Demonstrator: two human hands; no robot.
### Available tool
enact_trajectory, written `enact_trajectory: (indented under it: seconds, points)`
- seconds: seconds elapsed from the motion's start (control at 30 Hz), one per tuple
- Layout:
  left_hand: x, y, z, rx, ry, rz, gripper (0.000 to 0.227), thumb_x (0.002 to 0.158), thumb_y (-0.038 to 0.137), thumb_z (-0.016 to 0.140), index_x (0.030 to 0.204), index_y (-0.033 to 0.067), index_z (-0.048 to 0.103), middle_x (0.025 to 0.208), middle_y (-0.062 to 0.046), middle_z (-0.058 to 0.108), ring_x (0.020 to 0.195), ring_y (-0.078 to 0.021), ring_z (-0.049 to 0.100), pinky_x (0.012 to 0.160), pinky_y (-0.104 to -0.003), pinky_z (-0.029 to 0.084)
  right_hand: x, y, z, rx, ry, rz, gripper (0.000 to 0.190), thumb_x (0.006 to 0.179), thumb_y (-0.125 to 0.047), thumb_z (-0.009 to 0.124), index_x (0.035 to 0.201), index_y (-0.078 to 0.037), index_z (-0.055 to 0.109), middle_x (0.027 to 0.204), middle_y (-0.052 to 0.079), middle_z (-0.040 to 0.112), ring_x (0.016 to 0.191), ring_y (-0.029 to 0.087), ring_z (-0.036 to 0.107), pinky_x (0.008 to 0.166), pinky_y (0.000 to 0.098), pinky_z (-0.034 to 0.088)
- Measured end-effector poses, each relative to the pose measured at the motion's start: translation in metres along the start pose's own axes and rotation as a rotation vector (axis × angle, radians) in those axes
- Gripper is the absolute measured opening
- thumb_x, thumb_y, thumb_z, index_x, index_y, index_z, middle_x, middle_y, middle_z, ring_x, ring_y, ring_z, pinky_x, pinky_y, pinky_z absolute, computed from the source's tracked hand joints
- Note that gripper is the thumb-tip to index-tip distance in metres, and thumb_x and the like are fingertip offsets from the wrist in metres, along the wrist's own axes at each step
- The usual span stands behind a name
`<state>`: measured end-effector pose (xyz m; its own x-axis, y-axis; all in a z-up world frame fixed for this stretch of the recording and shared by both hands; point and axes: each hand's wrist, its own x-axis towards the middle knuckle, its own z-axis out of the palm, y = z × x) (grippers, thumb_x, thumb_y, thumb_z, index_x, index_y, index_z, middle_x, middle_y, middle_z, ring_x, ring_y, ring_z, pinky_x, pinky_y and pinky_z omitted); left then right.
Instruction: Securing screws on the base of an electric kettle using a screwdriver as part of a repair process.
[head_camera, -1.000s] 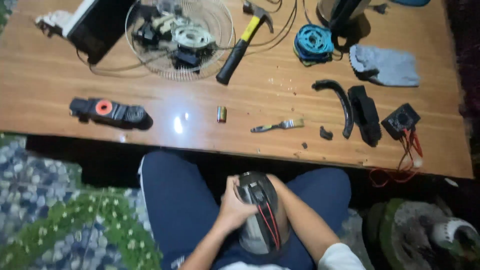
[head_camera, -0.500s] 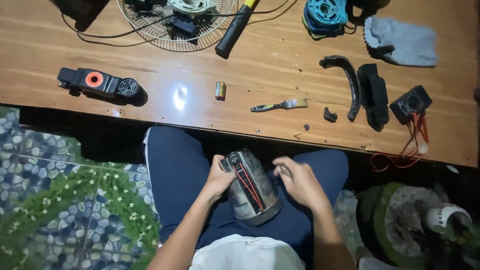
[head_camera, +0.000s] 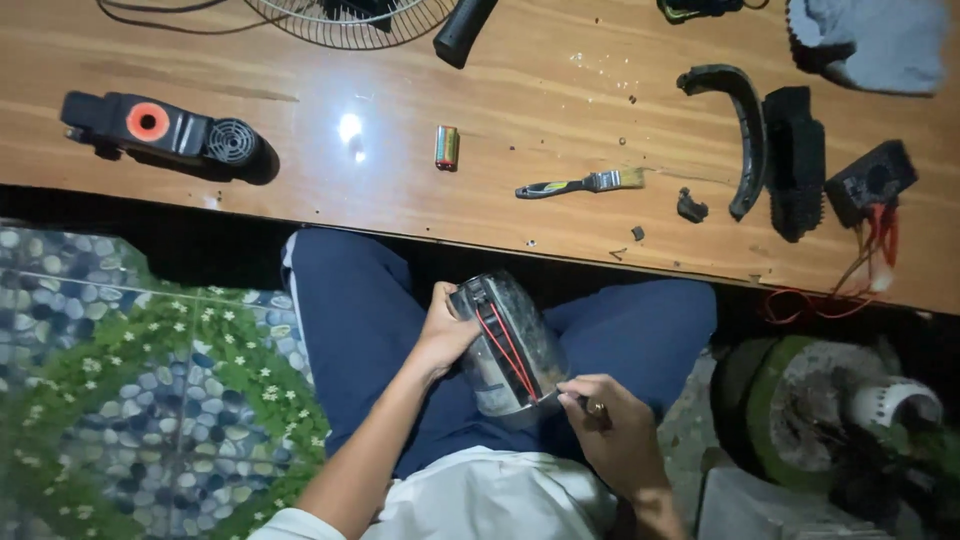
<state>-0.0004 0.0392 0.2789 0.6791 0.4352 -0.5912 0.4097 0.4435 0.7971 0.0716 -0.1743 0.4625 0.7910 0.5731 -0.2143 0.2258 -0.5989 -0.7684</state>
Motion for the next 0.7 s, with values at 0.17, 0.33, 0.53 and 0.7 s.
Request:
enact_trajectory:
  seconds: [0.17,0.33,0.53,0.7]
  points:
    - [-0.010,0.008,0.001,0.065,0.041,0.068,0.052,0.073,0.007,0.085,0.113,0.0041,0.051,0.100,-0.009,0.063,0.087,-0.0157,0.062,0.080,-0.029,0.055,-0.005,0.010,0.012,0.061,-0.031,-0.141,0.016,0.081,-0.010,0.075,0.096,-0.008,0.072,0.097,0.008,0.078,0.074,0.019,0.075,0.063,0.0296,0.061]
    - [-0.022,0.046,0.016,0.030,0.042,0.134,0.050,0.068,0.002,0.086,0.100,0.0070,0.048,0.105,-0.008,0.065,0.090,-0.0153,0.063,0.080,-0.028,0.055,-0.011,-0.006,0.003,0.136,0.075,-0.071,0.013,0.073,-0.004,0.078,0.086,-0.008,0.078,0.087,0.000,0.078,0.049,0.008,0.050,0.046,0.0217,0.042]
    - [-0.017,0.041,0.043,-0.154,-0.053,0.154,0.043,0.076,-0.009,0.075,0.091,0.0103,0.040,0.082,-0.002,0.053,0.072,-0.0095,0.054,0.061,-0.024,0.049,-0.007,-0.001,-0.007,0.072,0.323,0.000,0.013,0.074,0.002,0.073,0.085,-0.004,0.074,0.085,0.003,0.073,0.052,0.009,0.053,0.047,0.0214,0.045]
    - [-0.034,0.088,0.049,-0.139,-0.039,0.095,0.017,0.083,-0.005,0.073,0.085,0.0055,0.060,0.079,-0.005,0.065,0.069,-0.0098,0.058,0.063,-0.024,0.050,-0.003,0.027,-0.007,0.233,0.480,-0.056,0.015,0.086,0.010,0.067,0.100,0.004,0.067,0.099,0.007,0.065,0.057,0.004,0.043,0.049,0.0166,0.038]
